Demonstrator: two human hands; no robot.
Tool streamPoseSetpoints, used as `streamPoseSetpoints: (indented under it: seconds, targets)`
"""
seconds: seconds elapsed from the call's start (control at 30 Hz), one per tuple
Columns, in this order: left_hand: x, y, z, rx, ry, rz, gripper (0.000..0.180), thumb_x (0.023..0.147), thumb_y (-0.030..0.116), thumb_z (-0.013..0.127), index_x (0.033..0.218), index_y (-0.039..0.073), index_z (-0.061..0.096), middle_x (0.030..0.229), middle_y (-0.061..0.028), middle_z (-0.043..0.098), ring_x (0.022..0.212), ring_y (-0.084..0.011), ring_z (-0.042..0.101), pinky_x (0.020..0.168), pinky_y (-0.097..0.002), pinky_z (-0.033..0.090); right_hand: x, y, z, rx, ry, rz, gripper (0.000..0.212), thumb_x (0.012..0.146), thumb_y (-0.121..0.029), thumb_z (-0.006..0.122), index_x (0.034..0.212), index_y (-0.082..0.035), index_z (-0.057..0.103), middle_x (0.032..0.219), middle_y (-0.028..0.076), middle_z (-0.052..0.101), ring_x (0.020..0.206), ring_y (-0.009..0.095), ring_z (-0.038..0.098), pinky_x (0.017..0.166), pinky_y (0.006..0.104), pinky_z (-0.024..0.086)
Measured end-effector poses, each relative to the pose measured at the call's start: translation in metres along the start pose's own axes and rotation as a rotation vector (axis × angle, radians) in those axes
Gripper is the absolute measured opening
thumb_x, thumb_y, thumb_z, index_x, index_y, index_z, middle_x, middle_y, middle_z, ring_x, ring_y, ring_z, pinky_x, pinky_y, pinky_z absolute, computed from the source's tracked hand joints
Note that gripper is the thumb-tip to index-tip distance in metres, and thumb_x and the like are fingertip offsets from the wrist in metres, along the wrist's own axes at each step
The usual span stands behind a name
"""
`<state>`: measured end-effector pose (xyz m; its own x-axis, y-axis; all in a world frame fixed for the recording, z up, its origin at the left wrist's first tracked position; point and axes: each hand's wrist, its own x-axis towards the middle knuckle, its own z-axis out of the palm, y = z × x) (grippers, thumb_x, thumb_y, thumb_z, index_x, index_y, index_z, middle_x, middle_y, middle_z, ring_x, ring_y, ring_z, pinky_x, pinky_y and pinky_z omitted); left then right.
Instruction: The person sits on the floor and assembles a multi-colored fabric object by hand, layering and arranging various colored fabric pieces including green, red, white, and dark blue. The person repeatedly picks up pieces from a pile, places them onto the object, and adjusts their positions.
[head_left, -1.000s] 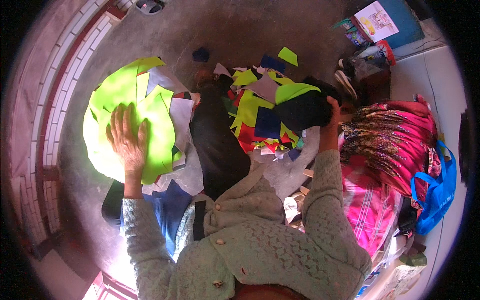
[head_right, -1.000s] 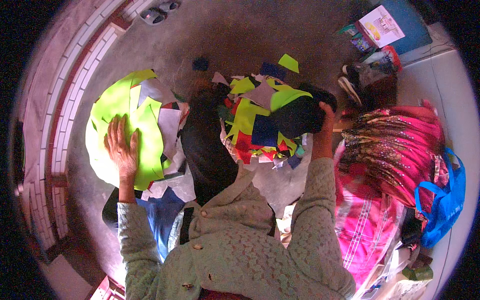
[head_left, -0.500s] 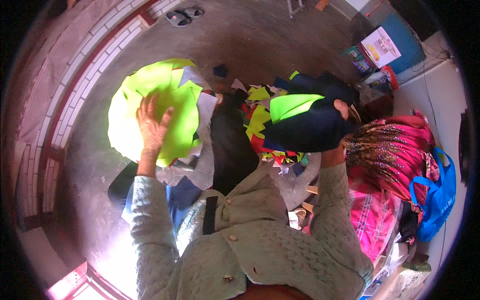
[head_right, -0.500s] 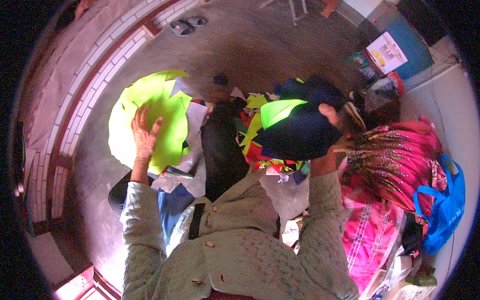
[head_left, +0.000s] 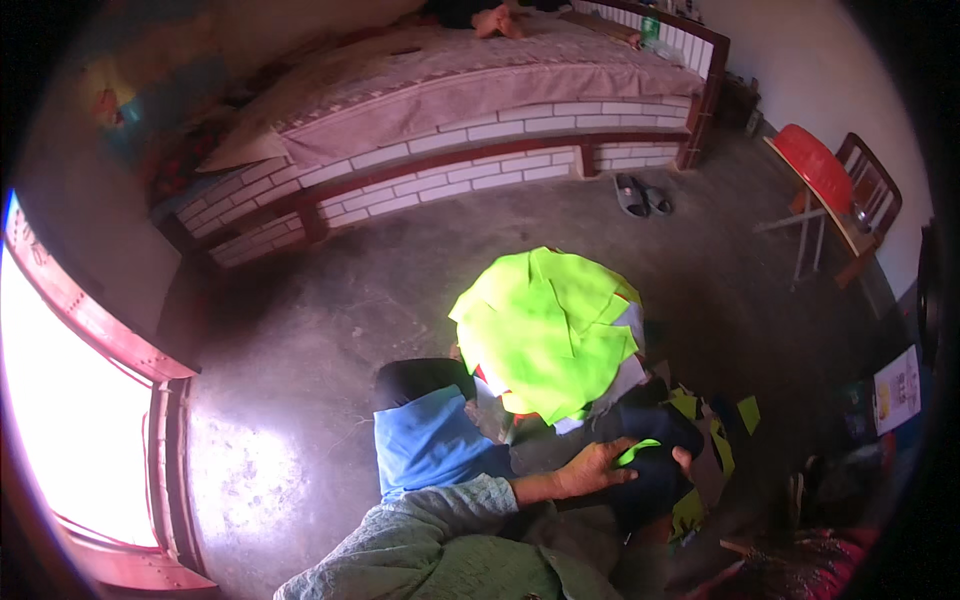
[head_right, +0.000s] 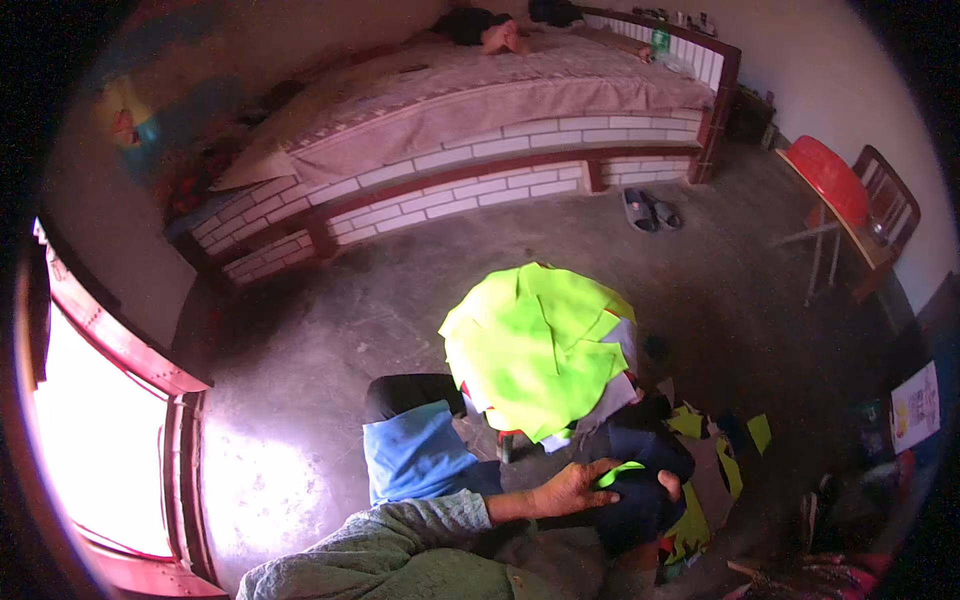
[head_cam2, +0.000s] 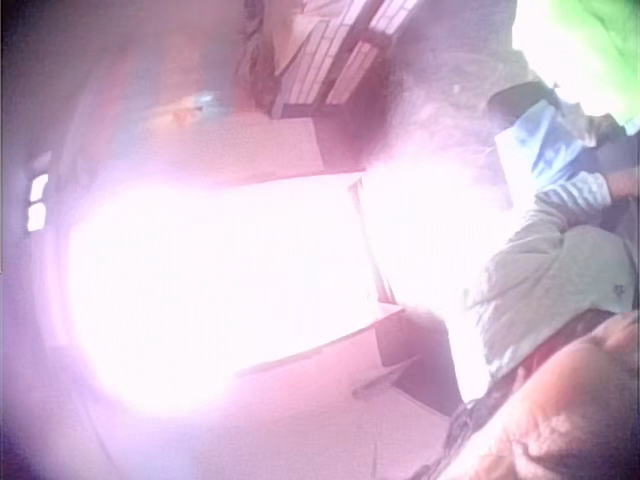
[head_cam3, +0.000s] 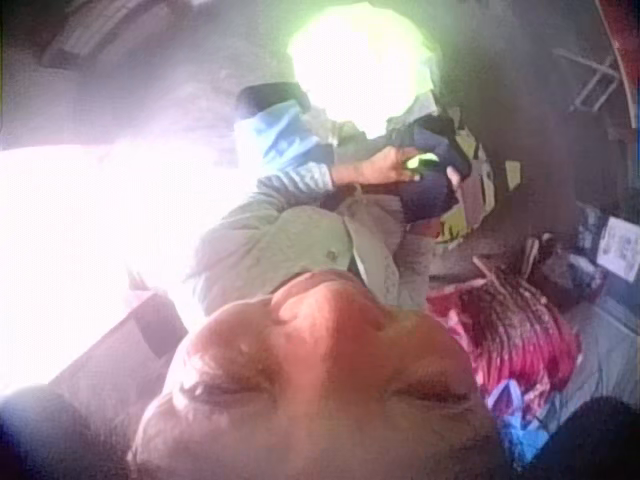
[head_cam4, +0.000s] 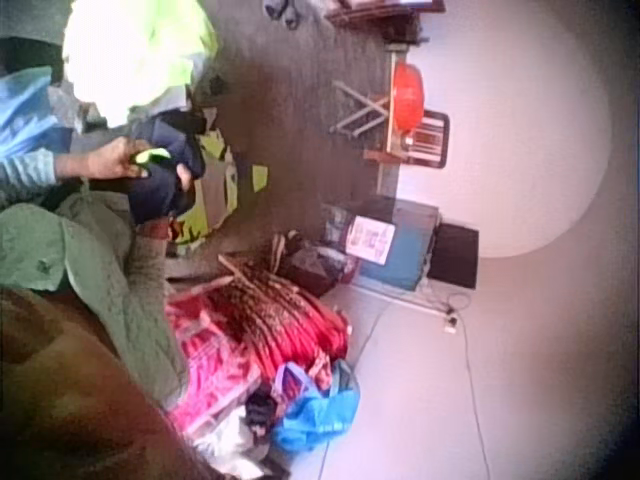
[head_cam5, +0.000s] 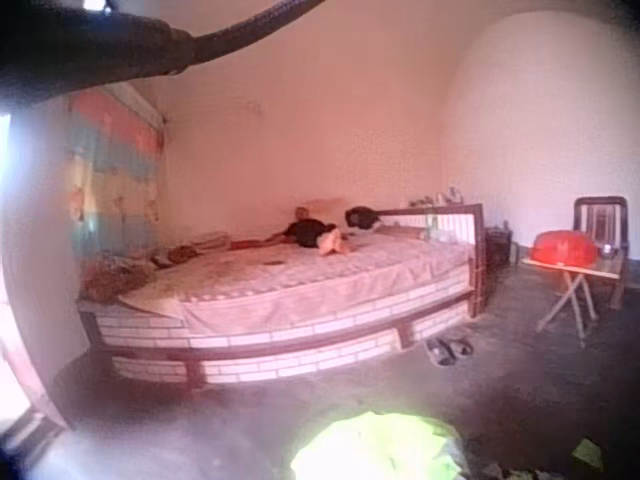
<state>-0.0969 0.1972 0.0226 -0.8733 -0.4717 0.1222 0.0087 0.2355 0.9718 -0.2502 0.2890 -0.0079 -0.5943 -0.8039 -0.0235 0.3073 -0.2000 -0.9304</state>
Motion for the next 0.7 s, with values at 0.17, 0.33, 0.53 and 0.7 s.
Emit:
streamPoseSetpoints:
  seconds: [0.17, 0.33, 0.53, 0.7]
  targets:
    - [0.001, -0.013, -0.003, -0.109, 0.016, -0.031, 0.032, 0.084, 0.021, 0.068, 0.105, 0.001, 0.056, 0.075, -0.0114, 0.054, 0.068, -0.0122, 0.049, 0.064, -0.0288, 0.043, -0.006, 0.023, -0.019, 0.146, 0.058, 0.157, 0.040, 0.084, -0.027, 0.054, 0.112, 0.001, 0.057, 0.109, 0.012, 0.060, 0.096, 0.024, 0.058, 0.085, 0.0332, 0.046]
    - [0.003, -0.023, 0.003, -0.193, 0.039, -0.054, 0.021, 0.088, 0.019, 0.064, 0.095, 0.001, 0.056, 0.071, -0.0060, 0.049, 0.072, -0.0067, 0.043, 0.064, -0.0270, 0.041, -0.009, 0.038, -0.035, 0.296, 0.093, 0.283, 0.040, 0.084, -0.027, 0.056, 0.112, 0.001, 0.057, 0.107, 0.012, 0.061, 0.094, 0.024, 0.058, 0.084, 0.0330, 0.047]
    - [0.002, -0.012, -0.001, -0.086, 0.009, -0.001, 0.019, 0.088, 0.017, 0.063, 0.085, 0.001, 0.054, 0.068, -0.0049, 0.045, 0.069, -0.0067, 0.039, 0.061, -0.0283, 0.039, -0.012, 0.050, -0.055, 0.534, 0.059, 0.477, 0.040, 0.083, -0.027, 0.058, 0.112, 0.001, 0.058, 0.105, 0.012, 0.061, 0.092, 0.023, 0.059, 0.082, 0.0328, 0.048]
    - [-0.002, -0.025, 0.006, -0.166, 0.032, 0.037, 0.018, 0.087, 0.016, 0.064, 0.084, 0.001, 0.054, 0.065, -0.0067, 0.041, 0.067, -0.0064, 0.037, 0.059, -0.0282, 0.038, -0.020, 0.057, -0.055, 0.422, 0.092, 0.433, 0.040, 0.082, -0.026, 0.061, 0.111, 0.001, 0.059, 0.104, 0.011, 0.061, 0.090, 0.022, 0.059, 0.080, 0.0320, 0.048]
